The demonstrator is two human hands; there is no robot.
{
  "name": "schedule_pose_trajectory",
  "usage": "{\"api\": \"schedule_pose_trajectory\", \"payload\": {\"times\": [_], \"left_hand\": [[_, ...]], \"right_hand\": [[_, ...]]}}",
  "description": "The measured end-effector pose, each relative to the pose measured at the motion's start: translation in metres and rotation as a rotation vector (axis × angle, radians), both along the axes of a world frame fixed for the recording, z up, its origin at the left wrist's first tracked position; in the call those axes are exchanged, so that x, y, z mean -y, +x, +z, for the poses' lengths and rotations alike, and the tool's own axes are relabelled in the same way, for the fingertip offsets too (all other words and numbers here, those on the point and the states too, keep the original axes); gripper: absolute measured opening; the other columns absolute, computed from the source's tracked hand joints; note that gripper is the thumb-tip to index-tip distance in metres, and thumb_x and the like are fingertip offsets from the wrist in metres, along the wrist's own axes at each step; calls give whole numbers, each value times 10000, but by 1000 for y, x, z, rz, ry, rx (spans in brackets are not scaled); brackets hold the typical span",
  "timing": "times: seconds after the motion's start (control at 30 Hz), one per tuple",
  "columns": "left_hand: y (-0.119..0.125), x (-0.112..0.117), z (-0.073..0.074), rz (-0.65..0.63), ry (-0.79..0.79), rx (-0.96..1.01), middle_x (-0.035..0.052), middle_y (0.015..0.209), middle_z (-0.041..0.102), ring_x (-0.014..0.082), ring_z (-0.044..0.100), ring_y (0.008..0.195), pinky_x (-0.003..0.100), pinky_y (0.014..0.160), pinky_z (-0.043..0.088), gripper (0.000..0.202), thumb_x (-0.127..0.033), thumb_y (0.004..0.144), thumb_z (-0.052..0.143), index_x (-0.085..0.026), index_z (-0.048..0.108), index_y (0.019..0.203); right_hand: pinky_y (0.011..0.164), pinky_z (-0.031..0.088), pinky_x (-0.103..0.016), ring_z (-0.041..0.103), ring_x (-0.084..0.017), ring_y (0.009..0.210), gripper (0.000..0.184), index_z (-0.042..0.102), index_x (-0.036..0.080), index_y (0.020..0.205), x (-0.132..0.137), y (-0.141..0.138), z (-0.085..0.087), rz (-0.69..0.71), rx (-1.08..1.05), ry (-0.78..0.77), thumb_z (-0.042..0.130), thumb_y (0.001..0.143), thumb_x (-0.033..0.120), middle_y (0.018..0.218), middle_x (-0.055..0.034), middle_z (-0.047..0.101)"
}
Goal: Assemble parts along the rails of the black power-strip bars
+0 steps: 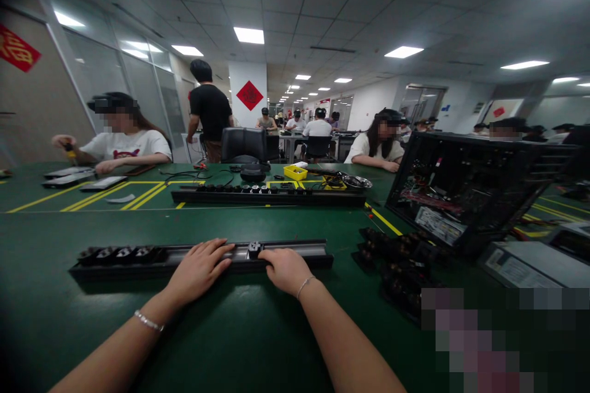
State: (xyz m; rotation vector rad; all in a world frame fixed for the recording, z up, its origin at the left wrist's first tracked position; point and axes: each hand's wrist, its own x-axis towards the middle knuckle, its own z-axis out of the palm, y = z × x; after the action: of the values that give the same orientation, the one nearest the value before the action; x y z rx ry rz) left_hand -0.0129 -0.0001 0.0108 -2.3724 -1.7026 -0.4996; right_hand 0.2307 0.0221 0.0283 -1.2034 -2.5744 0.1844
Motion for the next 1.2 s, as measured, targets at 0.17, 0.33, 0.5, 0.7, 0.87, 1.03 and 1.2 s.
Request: {"api": "schedule_pose_trajectory", "payload": {"times": [0.17,0.33,0.5,0.7,0.87,1.03,1.2], "left_hand": [[-1,-1,0,-7,4,6,20,1277,506,213,427,1186,439,987,303,436,-495,868,278,-327,464,1225],[-2,-2,-1,-10,1,15,17,1275,508,213,429,1183,435,990,298,433,-495,864,290,-328,471,1220],[-2,-2,-2,-10,6,17,21,1275,508,215,430,1183,434,990,299,432,-494,864,292,-325,471,1219],[-1,-2,-2,-9,20,17,20,1267,514,214,434,1178,435,984,303,428,-492,865,291,-328,472,1216],[-1,-2,-2,-11,20,17,17,1260,520,211,439,1173,428,982,305,426,-492,864,292,-330,477,1212],[-1,-2,-3,-12,11,21,18,1268,513,212,435,1176,429,983,306,432,-496,861,293,-330,471,1219],[-2,-3,-3,-7,-2,19,18,1278,502,210,423,1188,433,994,293,440,-500,864,281,-329,461,1227]], "right_hand": [[908,374,-292,551,-171,994,356,555,250,1115,2,0,2,-1,-11,-4,442,781,201,1083,-20,621],[888,376,-290,543,-170,984,355,559,247,1114,3,1,6,-11,-8,-27,442,781,201,1058,-29,623],[852,385,-287,544,-170,953,331,563,246,1088,3,2,6,-19,-10,-32,437,785,205,1032,-35,623],[803,394,-271,551,-171,905,287,574,227,1028,2,3,4,-43,-3,-16,451,769,204,975,-42,628],[810,391,-270,564,-171,905,280,572,236,1020,1,5,2,-42,8,13,469,761,207,969,-31,641],[850,388,-271,573,-166,943,306,563,261,1059,0,10,1,-32,-10,17,465,772,217,1024,-11,642],[845,391,-264,569,-161,950,293,572,242,1043,-1,10,1,-38,-29,-13,456,775,211,1030,-22,638]]}}
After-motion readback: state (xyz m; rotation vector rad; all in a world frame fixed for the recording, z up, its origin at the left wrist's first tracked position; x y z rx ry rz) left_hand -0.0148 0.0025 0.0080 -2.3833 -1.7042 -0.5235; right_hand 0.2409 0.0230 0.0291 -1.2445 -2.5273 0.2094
